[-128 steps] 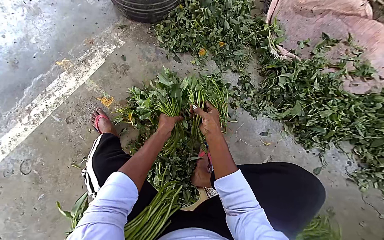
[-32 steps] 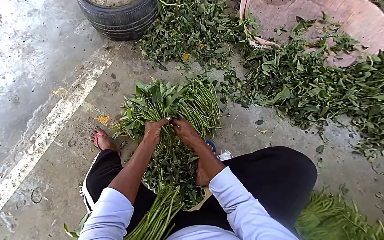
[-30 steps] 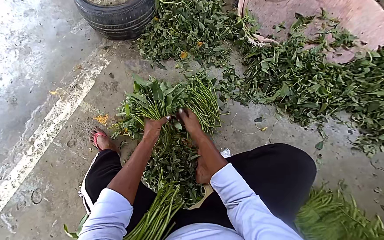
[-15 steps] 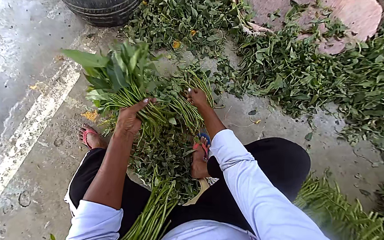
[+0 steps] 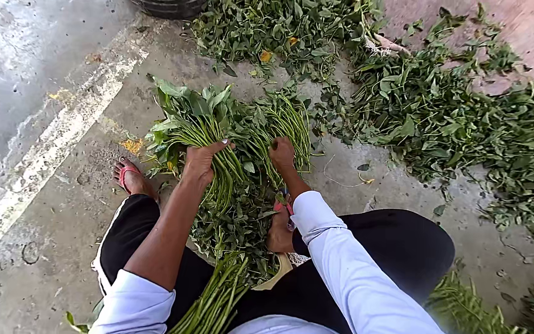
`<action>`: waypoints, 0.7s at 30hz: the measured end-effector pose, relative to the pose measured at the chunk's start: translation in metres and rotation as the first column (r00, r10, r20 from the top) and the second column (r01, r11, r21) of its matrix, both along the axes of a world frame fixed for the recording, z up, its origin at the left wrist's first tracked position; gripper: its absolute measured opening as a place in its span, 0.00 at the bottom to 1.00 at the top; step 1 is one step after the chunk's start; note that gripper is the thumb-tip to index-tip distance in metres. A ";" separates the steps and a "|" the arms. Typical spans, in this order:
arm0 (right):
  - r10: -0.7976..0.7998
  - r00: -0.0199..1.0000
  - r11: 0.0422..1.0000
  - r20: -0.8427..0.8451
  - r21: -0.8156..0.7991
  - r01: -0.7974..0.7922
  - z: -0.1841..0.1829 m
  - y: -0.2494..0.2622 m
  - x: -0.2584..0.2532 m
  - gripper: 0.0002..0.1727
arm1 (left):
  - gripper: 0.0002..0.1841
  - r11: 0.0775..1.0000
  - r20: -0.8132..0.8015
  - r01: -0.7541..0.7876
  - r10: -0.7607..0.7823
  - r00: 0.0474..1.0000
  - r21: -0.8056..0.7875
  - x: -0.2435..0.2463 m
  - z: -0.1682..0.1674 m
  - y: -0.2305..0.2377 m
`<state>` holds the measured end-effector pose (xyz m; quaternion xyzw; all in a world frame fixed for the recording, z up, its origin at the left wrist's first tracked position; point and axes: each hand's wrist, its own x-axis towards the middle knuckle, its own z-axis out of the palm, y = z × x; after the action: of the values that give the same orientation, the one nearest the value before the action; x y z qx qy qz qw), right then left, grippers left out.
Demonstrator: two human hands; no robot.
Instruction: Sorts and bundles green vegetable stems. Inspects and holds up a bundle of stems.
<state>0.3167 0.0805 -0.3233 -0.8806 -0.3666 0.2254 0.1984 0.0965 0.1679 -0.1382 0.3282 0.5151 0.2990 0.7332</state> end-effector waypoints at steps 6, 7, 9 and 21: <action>-0.046 0.990 0.998 -0.137 -0.038 0.041 0.009 0.010 -0.018 0.18 | 0.24 1.000 0.008 0.003 -0.003 1.000 -0.002 0.002 -0.004 -0.002; -0.047 0.989 0.997 -0.139 -0.065 0.038 0.010 0.011 -0.022 0.18 | 0.23 1.000 0.002 0.001 -0.001 1.000 -0.002 0.002 -0.005 -0.002; -0.043 0.989 0.994 -0.139 -0.103 0.028 0.011 0.013 -0.026 0.20 | 0.22 1.000 0.002 0.009 -0.009 1.000 -0.010 0.002 -0.004 -0.002; -0.135 0.896 0.865 -0.422 0.391 0.314 0.102 -0.001 -0.012 0.18 | 0.23 0.998 -0.035 -0.067 0.066 0.997 -0.018 0.005 -0.016 -0.005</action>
<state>0.3048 0.0792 -0.2214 -0.7868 -0.2559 0.2763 0.4890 0.1015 0.1630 -0.1545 0.3090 0.5410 0.3128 0.7170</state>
